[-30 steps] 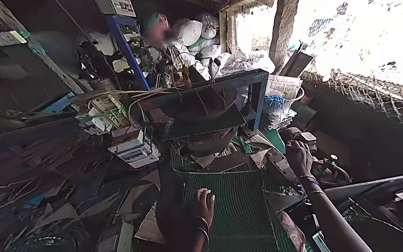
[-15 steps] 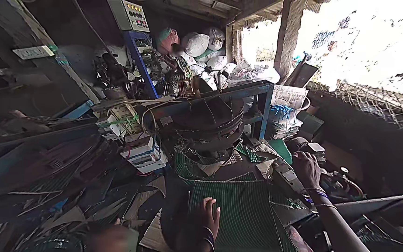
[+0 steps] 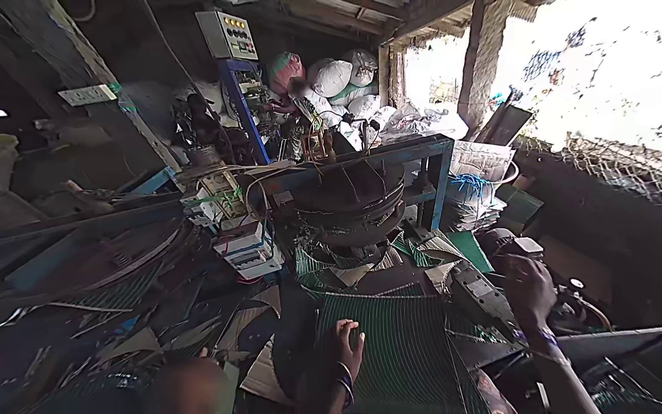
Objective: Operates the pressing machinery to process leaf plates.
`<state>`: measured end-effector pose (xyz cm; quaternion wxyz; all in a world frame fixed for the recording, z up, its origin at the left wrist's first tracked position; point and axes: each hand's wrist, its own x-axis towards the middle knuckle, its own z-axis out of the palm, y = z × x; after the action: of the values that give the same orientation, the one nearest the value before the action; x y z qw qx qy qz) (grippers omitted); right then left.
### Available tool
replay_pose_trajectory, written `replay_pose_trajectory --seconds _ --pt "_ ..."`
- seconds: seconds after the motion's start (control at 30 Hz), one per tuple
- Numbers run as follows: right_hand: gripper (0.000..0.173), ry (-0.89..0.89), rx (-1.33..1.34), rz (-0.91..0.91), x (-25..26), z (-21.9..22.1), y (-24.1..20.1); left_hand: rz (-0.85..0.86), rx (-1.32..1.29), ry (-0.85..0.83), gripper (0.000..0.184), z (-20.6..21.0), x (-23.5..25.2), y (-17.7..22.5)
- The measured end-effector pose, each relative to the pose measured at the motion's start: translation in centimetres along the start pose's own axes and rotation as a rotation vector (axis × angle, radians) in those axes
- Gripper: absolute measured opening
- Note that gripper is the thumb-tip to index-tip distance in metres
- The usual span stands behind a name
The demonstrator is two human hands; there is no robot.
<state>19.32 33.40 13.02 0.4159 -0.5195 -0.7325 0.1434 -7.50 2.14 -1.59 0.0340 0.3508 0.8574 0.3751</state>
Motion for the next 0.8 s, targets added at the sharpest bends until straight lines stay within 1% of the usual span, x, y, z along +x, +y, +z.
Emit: replay_pose_trajectory --seconds 0.07,0.1,0.17,0.27,0.37,0.47,0.5,0.57,0.6,0.63,0.7,0.73,0.8 --pt "0.024 0.120 0.115 0.060 -3.5 -2.2 0.4 -0.081 -0.285 0.042 0.046 -0.9 1.4 0.7" --pt "0.021 0.181 0.199 0.089 -5.1 -2.6 0.7 -0.142 -0.418 0.075 0.052 -1.9 2.2 1.8" --pt "0.020 0.226 0.322 0.122 -7.4 -3.1 1.9 -0.188 -0.537 0.181 0.061 -5.1 4.3 4.5" --pt "0.025 0.200 0.323 0.056 -8.5 -2.9 5.1 -0.204 -0.590 0.279 0.060 -11.7 9.2 10.1" --pt "0.029 0.188 0.306 -0.001 -8.6 -2.9 5.7 -0.300 -0.670 0.315 0.061 -16.5 14.1 13.2" --pt "0.031 0.192 0.291 -0.015 -8.4 -2.9 5.8 -0.394 -0.696 0.315 0.068 -18.1 18.7 13.4" --pt "0.031 0.191 0.273 -0.014 -8.4 -2.8 5.9 -0.422 -0.688 0.326 0.065 -18.2 19.7 13.4" --pt "0.029 0.163 0.180 -0.017 -7.9 -3.1 5.8 -0.451 -0.622 0.302 0.050 -18.2 20.8 13.4" --pt "0.028 0.123 0.100 -0.027 -7.2 -3.5 5.0 -0.440 -0.576 0.294 0.043 -18.0 21.0 13.2" --pt "0.027 0.054 -0.003 -0.039 -6.1 -4.1 3.5 -0.415 -0.552 0.302 0.041 -17.7 20.8 12.8" --pt "0.035 -0.070 -0.162 -0.110 -4.0 -4.6 -0.6 -0.372 -0.617 0.305 0.048 -17.2 18.5 13.1" --pt "0.039 -0.074 -0.150 -0.203 -3.5 -4.3 -3.3 -0.347 -0.678 0.301 0.049 -17.2 16.5 14.0" --pt "0.048 -0.057 -0.033 -0.485 -3.6 -3.9 -9.8 -0.281 -0.786 0.277 0.051 -17.0 11.7 15.3"
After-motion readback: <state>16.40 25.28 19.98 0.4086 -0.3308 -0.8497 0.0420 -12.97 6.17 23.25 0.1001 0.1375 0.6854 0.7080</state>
